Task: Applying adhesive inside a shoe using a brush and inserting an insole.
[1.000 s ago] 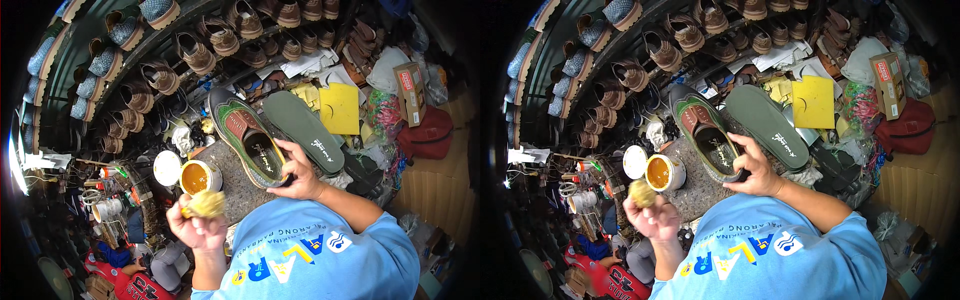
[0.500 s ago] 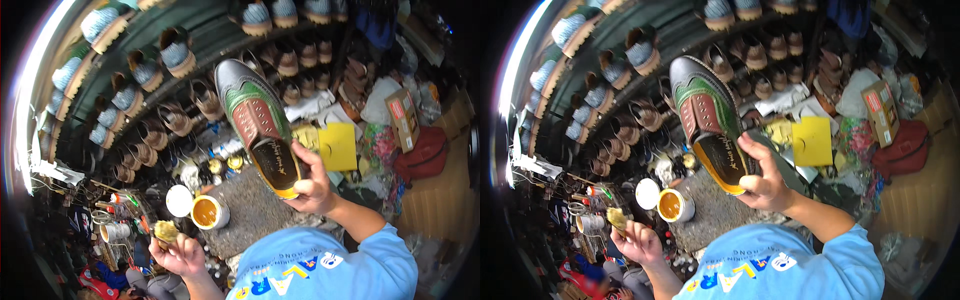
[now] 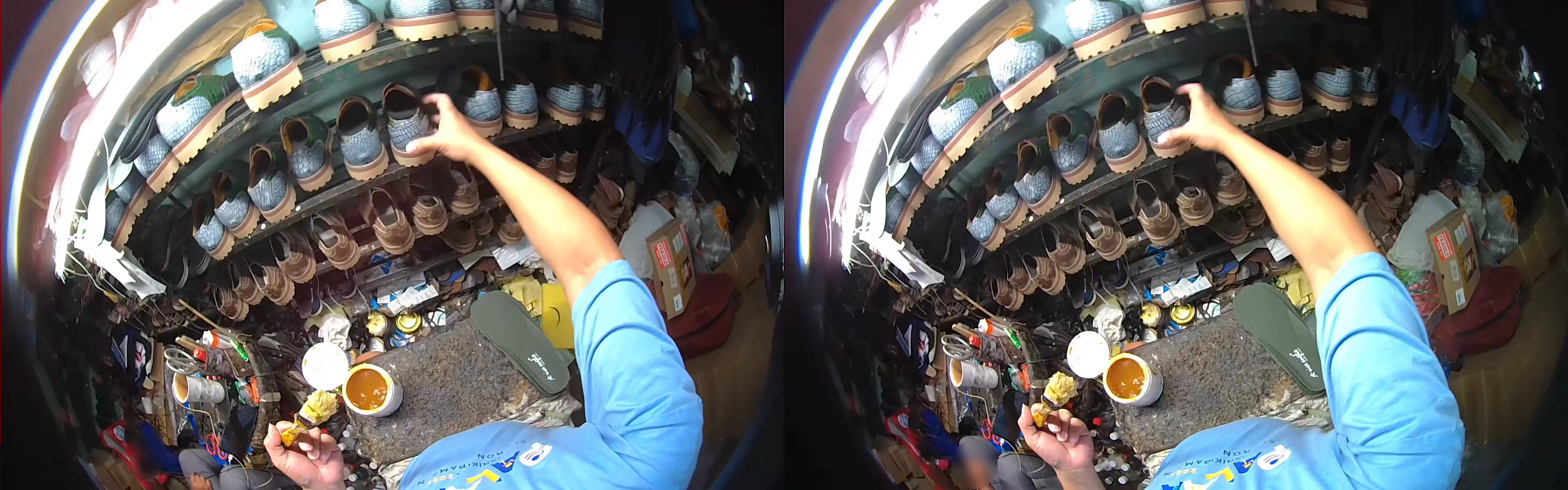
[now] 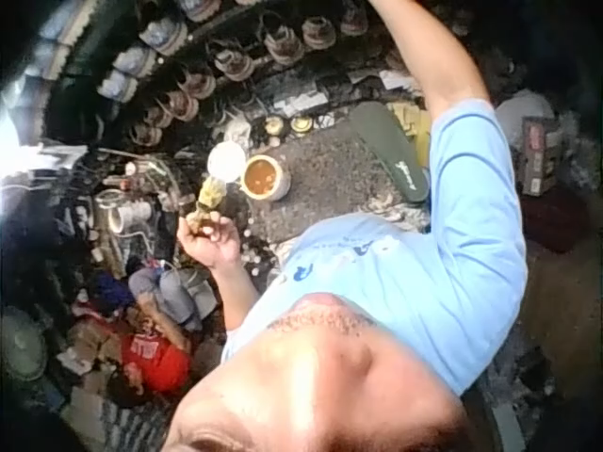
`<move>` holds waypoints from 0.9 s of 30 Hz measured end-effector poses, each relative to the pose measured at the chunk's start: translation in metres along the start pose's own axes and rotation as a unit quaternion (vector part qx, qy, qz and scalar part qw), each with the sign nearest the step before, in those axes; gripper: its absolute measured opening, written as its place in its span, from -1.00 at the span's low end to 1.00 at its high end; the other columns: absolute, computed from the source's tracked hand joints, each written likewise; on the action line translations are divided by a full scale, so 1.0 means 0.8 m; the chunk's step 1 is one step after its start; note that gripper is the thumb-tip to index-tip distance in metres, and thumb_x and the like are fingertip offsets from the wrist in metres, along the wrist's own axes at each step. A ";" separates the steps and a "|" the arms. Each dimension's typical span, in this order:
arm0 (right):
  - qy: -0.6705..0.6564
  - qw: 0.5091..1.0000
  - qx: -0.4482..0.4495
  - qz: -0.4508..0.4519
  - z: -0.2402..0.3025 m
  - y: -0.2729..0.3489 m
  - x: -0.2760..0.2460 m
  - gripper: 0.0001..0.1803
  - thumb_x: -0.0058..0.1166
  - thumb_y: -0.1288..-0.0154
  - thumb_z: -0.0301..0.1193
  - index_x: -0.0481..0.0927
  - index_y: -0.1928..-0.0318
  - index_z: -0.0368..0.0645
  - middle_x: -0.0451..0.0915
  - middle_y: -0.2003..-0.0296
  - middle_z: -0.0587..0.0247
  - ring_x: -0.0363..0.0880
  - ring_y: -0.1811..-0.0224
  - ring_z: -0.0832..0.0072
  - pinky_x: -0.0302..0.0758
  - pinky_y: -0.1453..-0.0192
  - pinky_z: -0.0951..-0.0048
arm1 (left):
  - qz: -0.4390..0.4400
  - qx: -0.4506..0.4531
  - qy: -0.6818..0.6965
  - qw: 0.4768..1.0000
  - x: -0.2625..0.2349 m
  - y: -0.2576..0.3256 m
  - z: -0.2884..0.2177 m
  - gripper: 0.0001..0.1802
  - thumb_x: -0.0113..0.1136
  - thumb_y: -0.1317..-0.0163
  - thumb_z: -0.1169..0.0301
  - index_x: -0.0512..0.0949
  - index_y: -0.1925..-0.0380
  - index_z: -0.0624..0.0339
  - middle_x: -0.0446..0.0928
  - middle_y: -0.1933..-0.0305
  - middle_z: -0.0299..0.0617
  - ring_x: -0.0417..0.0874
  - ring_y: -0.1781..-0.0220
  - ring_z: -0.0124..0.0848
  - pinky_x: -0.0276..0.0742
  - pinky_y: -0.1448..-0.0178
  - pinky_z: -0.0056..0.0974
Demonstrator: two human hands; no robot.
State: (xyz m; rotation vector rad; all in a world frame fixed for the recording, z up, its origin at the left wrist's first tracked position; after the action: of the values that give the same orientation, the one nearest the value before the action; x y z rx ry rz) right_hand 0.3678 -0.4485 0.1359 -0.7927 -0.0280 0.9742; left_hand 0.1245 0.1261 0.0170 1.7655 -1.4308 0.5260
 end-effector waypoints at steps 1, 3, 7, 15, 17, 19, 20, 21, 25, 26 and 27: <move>0.019 1.000 -0.002 -0.003 0.007 -0.018 0.014 0.08 0.74 0.12 -0.18 0.38 -0.38 -0.21 0.51 -0.25 -0.02 0.53 -0.28 0.18 0.49 -0.40 0.19 | -0.013 0.023 -0.013 1.000 -0.017 0.012 -0.020 -0.45 0.03 -0.59 -0.05 0.57 0.50 0.09 0.40 0.68 -0.37 0.26 0.75 -0.55 0.12 0.74 -0.45; 0.266 0.955 -0.075 -0.111 0.064 -0.032 -0.014 0.03 0.54 0.06 0.06 0.46 -0.35 -0.26 0.49 -0.26 -0.24 0.41 -0.34 -0.15 0.43 -0.43 -0.06 | -0.054 0.092 -0.016 0.994 -0.038 0.030 -0.046 -0.52 0.06 -0.59 -0.03 0.62 0.37 0.09 0.40 0.69 -0.37 0.27 0.74 -0.56 0.12 0.74 -0.45; 0.595 0.788 0.123 0.101 0.037 -0.032 -0.081 -0.48 0.37 -0.13 -0.21 0.81 -0.14 -0.04 0.47 -0.33 -0.07 0.25 -0.49 -0.08 0.32 -0.40 -0.17 | -0.033 0.106 -0.042 0.993 -0.049 0.017 -0.039 -0.57 0.11 -0.62 -0.02 0.64 0.22 0.10 0.43 0.64 -0.35 0.31 0.70 -0.59 0.14 0.74 -0.47; 0.379 0.867 -0.308 0.095 0.209 0.094 -0.077 -0.37 0.61 0.08 0.02 0.64 0.20 -0.19 0.60 0.25 0.21 0.60 0.05 0.17 0.35 -0.17 0.15 | 0.080 0.103 -0.076 0.989 -0.012 -0.007 -0.023 -0.65 0.16 -0.62 0.08 0.60 -0.06 0.14 0.51 0.49 -0.28 0.38 0.57 -0.60 0.19 0.68 -0.49; 0.286 0.885 -0.348 0.116 0.260 0.166 -0.067 -0.39 0.58 0.05 0.04 0.65 0.23 -0.19 0.63 0.30 0.16 0.62 0.17 0.12 0.41 -0.10 0.18 | 0.146 0.111 -0.069 0.981 -0.007 -0.008 -0.030 -0.67 0.18 -0.62 0.14 0.59 -0.11 0.17 0.53 0.42 -0.25 0.39 0.52 -0.58 0.24 0.63 -0.50; 0.237 0.887 -0.334 0.212 0.286 0.240 -0.038 -0.43 0.61 0.11 -0.02 0.64 0.25 -0.14 0.53 0.38 0.21 0.53 0.28 0.17 0.43 -0.05 0.12 | 0.157 0.145 -0.099 0.972 -0.001 -0.011 -0.035 -0.67 0.16 -0.63 0.21 0.55 -0.16 0.22 0.55 0.35 -0.20 0.40 0.48 -0.53 0.32 0.54 -0.45; 0.181 0.902 -0.336 0.200 0.298 0.279 -0.031 -0.43 0.61 0.14 -0.04 0.64 0.25 -0.13 0.48 0.41 0.24 0.50 0.31 0.18 0.45 0.00 0.10 | 0.129 0.169 -0.123 0.969 0.003 -0.015 -0.035 -0.68 0.17 -0.62 0.24 0.55 -0.15 0.24 0.55 0.35 -0.19 0.40 0.48 -0.53 0.33 0.53 -0.43; 0.165 0.912 -0.286 0.243 0.296 0.315 -0.018 -0.45 0.61 0.14 -0.07 0.63 0.25 -0.14 0.51 0.38 0.23 0.51 0.30 0.18 0.46 0.03 0.11 | 0.103 0.193 -0.151 0.964 0.006 -0.018 -0.036 -0.69 0.17 -0.61 0.26 0.54 -0.14 0.26 0.55 0.34 -0.19 0.39 0.48 -0.52 0.35 0.51 -0.41; 0.077 0.925 -0.224 0.296 0.281 0.454 0.037 -0.56 0.56 0.11 -0.16 0.61 0.30 -0.09 0.58 0.26 0.24 0.62 0.12 0.21 0.48 -0.03 0.11 | 0.063 0.273 -0.321 0.905 0.027 -0.016 -0.039 -0.80 0.19 -0.56 0.37 0.60 0.03 0.29 0.63 0.43 -0.15 0.53 0.56 -0.53 0.39 0.48 -0.45; 0.068 0.923 -0.219 0.310 0.271 0.484 0.051 -0.57 0.55 0.09 -0.15 0.61 0.32 -0.08 0.58 0.28 0.26 0.63 0.08 0.23 0.50 -0.07 0.11 | 0.064 0.277 -0.379 0.881 0.034 -0.015 -0.034 -0.83 0.21 -0.55 0.38 0.61 0.08 0.29 0.63 0.46 -0.18 0.52 0.58 -0.56 0.38 0.49 -0.47; 0.055 0.919 -0.214 0.328 0.266 0.508 0.064 -0.58 0.54 0.07 -0.14 0.61 0.32 -0.07 0.55 0.30 0.27 0.62 0.09 0.23 0.50 -0.09 0.11 | 0.063 0.280 -0.437 0.853 0.040 -0.015 -0.032 -0.85 0.23 -0.54 0.39 0.62 0.13 0.28 0.63 0.48 -0.22 0.51 0.60 -0.59 0.37 0.51 -0.49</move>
State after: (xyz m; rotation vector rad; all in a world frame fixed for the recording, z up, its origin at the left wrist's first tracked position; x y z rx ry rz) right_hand 0.0254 -0.1589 0.0250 -1.3053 0.1347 1.5870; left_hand 0.1486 0.1270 0.0518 2.5813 -2.1729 0.1890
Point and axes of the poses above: each hand's wrist, its own y-axis away from the middle knuckle, its own x-axis out of the palm, z = x × y, the point moved 10 cm from there along -y, towards the middle knuckle
